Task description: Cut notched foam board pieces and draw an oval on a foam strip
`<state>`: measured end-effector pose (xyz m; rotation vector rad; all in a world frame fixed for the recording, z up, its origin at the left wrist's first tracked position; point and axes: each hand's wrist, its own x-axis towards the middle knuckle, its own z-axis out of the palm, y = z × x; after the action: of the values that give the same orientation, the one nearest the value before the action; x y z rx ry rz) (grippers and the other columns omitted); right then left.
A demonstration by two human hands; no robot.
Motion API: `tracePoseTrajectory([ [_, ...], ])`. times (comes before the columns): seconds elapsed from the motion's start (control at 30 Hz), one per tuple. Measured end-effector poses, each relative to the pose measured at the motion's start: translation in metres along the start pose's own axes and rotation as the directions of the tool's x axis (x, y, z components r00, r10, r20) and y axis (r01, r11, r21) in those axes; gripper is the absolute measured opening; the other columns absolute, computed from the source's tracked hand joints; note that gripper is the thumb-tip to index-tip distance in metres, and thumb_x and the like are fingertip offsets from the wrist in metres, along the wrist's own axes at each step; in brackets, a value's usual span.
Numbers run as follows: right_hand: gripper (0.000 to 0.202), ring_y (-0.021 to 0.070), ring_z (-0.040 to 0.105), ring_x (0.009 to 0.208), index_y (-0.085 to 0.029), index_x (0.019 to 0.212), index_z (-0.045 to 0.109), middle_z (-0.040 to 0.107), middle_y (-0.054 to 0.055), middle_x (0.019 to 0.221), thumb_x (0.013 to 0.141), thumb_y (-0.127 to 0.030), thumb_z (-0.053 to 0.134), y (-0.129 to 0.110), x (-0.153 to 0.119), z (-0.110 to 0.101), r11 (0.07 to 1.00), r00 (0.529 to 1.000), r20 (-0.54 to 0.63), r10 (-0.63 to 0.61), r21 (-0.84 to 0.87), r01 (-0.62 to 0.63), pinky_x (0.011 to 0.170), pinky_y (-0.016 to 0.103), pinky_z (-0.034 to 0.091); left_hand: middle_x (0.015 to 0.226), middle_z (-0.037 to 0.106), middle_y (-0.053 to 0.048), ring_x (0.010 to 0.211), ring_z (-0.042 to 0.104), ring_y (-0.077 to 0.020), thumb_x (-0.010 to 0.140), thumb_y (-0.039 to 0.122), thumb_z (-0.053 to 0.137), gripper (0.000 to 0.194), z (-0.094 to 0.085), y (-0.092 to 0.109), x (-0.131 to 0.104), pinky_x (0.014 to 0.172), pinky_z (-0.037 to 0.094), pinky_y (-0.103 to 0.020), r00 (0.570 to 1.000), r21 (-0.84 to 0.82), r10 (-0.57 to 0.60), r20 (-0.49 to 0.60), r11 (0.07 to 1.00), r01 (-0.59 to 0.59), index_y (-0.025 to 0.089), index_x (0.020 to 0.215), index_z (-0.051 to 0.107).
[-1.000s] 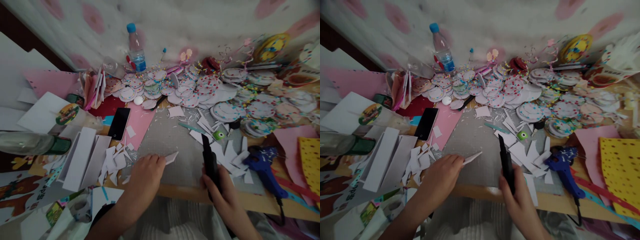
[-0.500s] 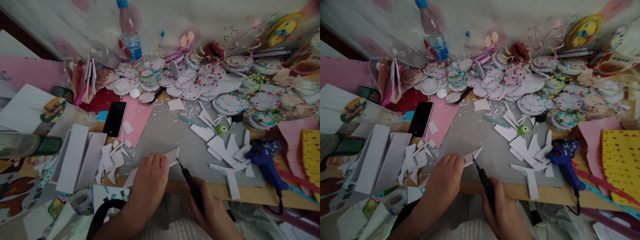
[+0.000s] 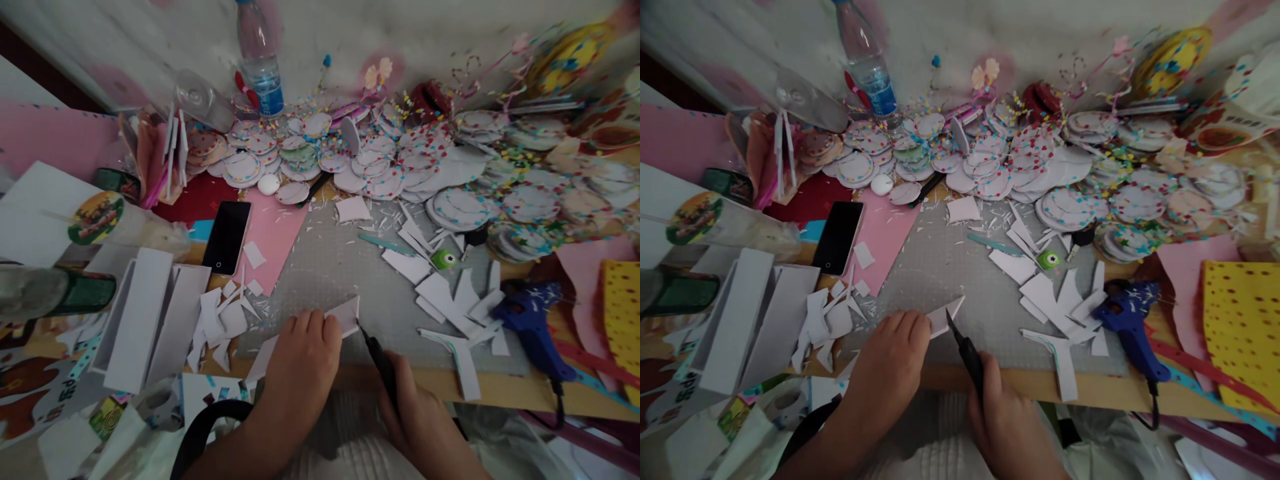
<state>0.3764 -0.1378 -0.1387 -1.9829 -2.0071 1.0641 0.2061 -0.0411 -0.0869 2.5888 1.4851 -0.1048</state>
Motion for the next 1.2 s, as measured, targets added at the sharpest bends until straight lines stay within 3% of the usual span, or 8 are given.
tracePoseTrajectory([
  [0.63,0.022,0.0252,0.072,0.065,-0.017,0.114,0.039,0.073,0.007,0.075,0.095,-0.020,0.030,-0.007,0.016,-0.001,0.985,0.984,0.077,0.160,-0.073,-0.154,0.054,0.027,0.039,0.073,0.059,-0.004,0.070,0.059,-0.0231,0.075,-0.001,0.050,0.019,0.004,0.001,0.000,0.061,0.054,-0.037,0.999,0.043,0.008,-0.038,0.999,-0.006,0.018,0.077,0.049],
  [0.83,0.020,0.0255,0.072,0.067,-0.017,0.113,0.040,0.072,0.007,0.073,0.095,-0.020,0.030,-0.010,0.022,-0.008,0.985,0.976,0.129,0.173,-0.054,-0.167,0.053,0.027,0.035,0.079,0.060,-0.004,0.075,0.059,-0.0230,0.077,-0.002,0.049,0.019,0.001,-0.004,0.003,0.065,0.054,-0.038,0.999,0.033,-0.006,0.036,0.999,0.005,0.017,0.081,0.050],
  [1.2,0.021,0.0283,0.072,0.067,-0.013,0.111,0.040,0.072,0.010,0.073,0.094,-0.018,0.030,-0.008,0.030,-0.013,0.984,0.973,0.165,0.164,-0.095,-0.150,0.050,0.029,0.028,0.079,0.058,-0.005,0.076,0.058,-0.0245,0.079,-0.002,0.044,0.020,-0.002,-0.007,0.002,0.065,0.053,-0.039,0.999,-0.008,0.008,0.050,1.000,-0.008,0.017,0.082,0.049],
])
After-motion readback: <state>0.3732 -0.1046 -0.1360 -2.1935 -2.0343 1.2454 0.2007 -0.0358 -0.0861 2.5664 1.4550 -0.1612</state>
